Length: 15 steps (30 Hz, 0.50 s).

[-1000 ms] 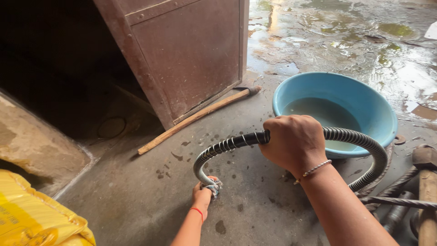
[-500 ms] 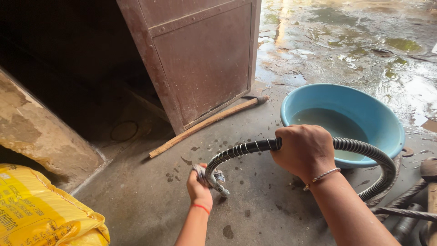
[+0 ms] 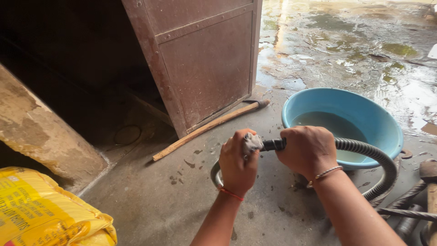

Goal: The person wipes a black hose and a metal sprinkler attachment with a cloth and then handles the detached sprinkler parts.

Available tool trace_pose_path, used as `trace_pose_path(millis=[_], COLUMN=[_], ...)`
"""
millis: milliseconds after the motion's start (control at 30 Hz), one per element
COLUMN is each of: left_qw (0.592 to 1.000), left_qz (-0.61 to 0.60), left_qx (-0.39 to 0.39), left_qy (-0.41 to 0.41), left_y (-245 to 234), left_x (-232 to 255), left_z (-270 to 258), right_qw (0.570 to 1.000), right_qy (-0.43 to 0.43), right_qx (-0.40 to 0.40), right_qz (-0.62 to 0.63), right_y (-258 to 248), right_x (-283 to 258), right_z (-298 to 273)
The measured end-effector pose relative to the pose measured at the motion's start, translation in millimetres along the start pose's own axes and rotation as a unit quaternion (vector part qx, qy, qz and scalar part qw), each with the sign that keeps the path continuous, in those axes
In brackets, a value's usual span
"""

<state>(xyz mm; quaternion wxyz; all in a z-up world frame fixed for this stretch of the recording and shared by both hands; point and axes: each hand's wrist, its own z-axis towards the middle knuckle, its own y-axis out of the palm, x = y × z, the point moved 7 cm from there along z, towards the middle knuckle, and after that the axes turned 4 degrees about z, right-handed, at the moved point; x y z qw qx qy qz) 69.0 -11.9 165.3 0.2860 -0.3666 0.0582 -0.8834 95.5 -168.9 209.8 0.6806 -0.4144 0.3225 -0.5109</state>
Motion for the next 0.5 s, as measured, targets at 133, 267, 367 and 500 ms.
trace_pose_path(millis=[133, 267, 367, 500], left_qw=[0.986, 0.997, 0.998, 0.988], left_qz=[0.057, 0.04, 0.039, -0.029], left_qx=[0.048, 0.023, 0.02, 0.017], left_qy=[0.146, 0.067, 0.043, -0.15], left_y=[-8, -2, -6, -7], left_x=[9, -20, -46, -104], left_z=[-7, -11, -18, -38], right_qw=[1.0, 0.999, 0.999, 0.998], right_qy=[0.004, 0.003, 0.002, 0.0], right_qx=[-0.017, -0.047, -0.05, -0.051], right_qz=[0.006, 0.006, 0.013, 0.024], right_y=[-2, 0, -1, -2], right_x=[-2, -5, -5, 0], right_z=[-3, -5, -8, -10])
